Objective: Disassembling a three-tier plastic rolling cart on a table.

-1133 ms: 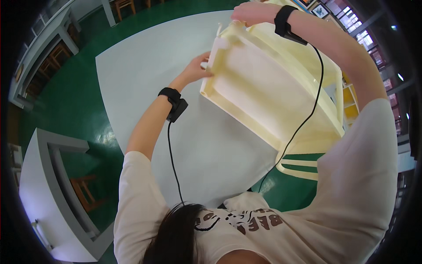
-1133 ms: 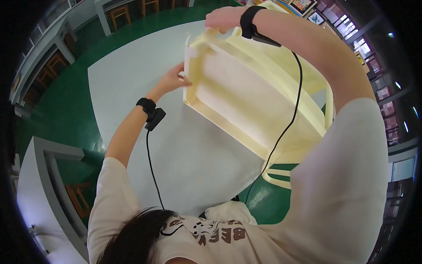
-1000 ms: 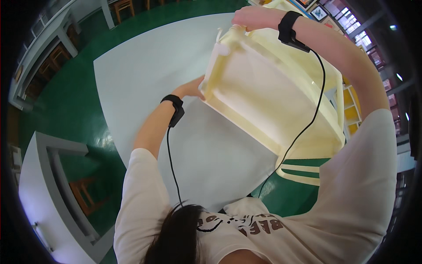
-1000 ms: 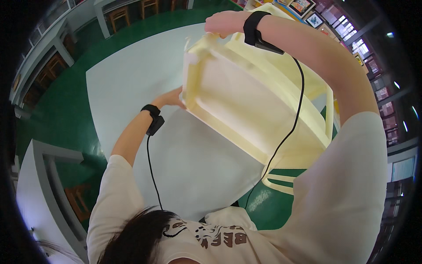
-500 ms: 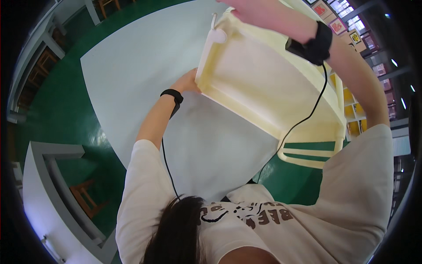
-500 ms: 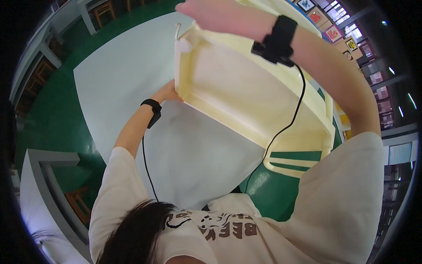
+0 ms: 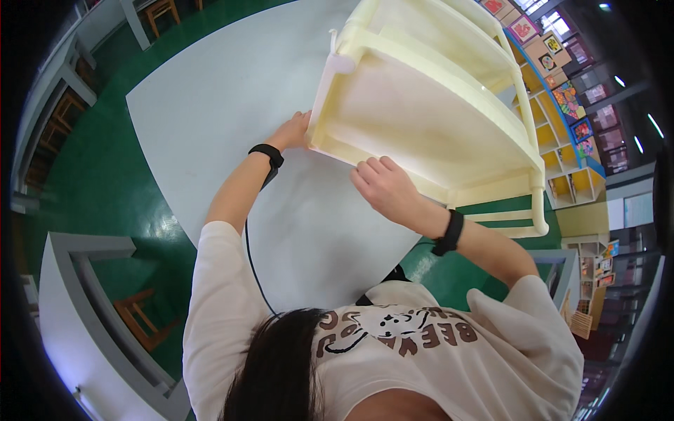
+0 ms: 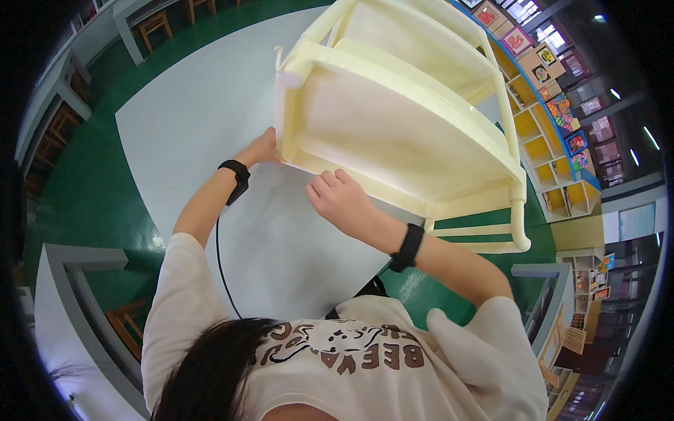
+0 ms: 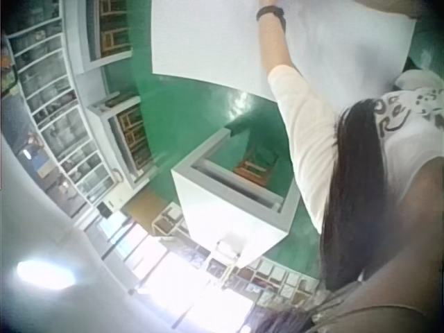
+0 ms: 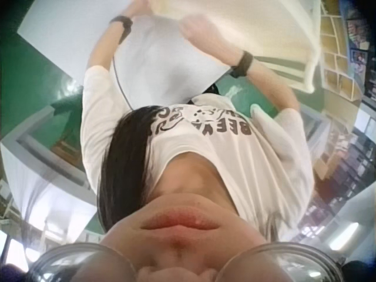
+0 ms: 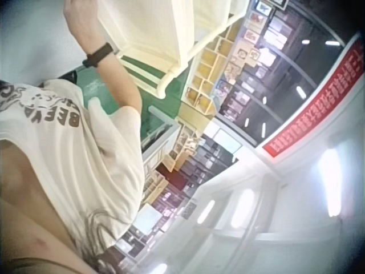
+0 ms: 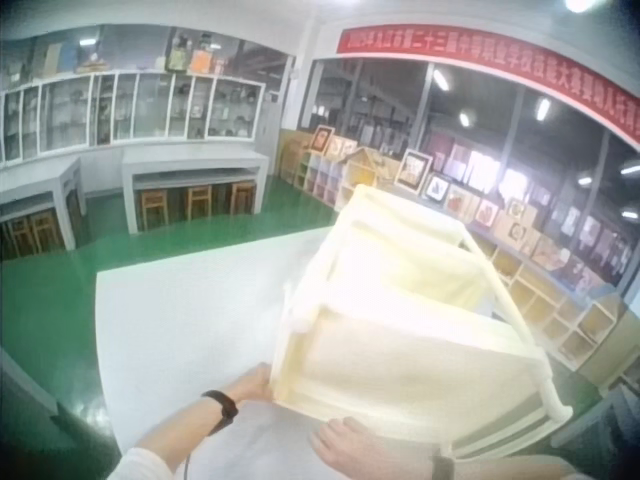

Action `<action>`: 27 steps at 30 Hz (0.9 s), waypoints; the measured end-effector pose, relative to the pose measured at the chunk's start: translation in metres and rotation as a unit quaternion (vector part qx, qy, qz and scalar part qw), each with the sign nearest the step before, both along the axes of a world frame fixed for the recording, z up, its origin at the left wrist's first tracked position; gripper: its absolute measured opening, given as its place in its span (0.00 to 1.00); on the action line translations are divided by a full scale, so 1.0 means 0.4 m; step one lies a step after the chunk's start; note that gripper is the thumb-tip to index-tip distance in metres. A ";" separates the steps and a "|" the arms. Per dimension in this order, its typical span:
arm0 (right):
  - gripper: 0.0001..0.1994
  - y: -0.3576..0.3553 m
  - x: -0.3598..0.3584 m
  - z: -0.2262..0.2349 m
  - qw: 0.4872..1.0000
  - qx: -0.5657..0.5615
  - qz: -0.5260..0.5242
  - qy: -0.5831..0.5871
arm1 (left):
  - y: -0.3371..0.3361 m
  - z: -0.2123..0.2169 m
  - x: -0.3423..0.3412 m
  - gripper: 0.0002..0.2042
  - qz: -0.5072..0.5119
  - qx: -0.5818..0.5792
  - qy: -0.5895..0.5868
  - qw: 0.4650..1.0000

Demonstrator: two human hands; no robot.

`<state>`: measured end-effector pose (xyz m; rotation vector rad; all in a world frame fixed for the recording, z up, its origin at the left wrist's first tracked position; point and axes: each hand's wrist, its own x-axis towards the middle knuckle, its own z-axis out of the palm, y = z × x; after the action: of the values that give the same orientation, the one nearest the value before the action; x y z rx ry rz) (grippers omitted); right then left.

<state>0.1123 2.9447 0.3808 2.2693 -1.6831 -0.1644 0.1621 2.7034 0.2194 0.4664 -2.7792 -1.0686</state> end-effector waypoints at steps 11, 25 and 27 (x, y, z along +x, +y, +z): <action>0.13 0.156 -0.058 -0.043 0.937 -0.133 -0.240 -0.216 | -0.106 0.032 0.078 0.26 0.000 0.083 -0.009 0.997; 0.06 0.789 -0.397 0.369 0.720 -0.417 -0.423 -0.358 | 0.167 0.201 0.261 0.10 0.088 0.144 -0.060 0.984; 0.06 0.779 -0.510 0.282 0.721 -0.322 -0.439 -0.429 | 0.189 0.207 0.255 0.10 0.067 0.137 -0.046 0.987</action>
<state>-0.0918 3.2563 0.4934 0.8562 -2.5452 1.2474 0.2639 2.7790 0.3023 0.7406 -2.6394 -1.4378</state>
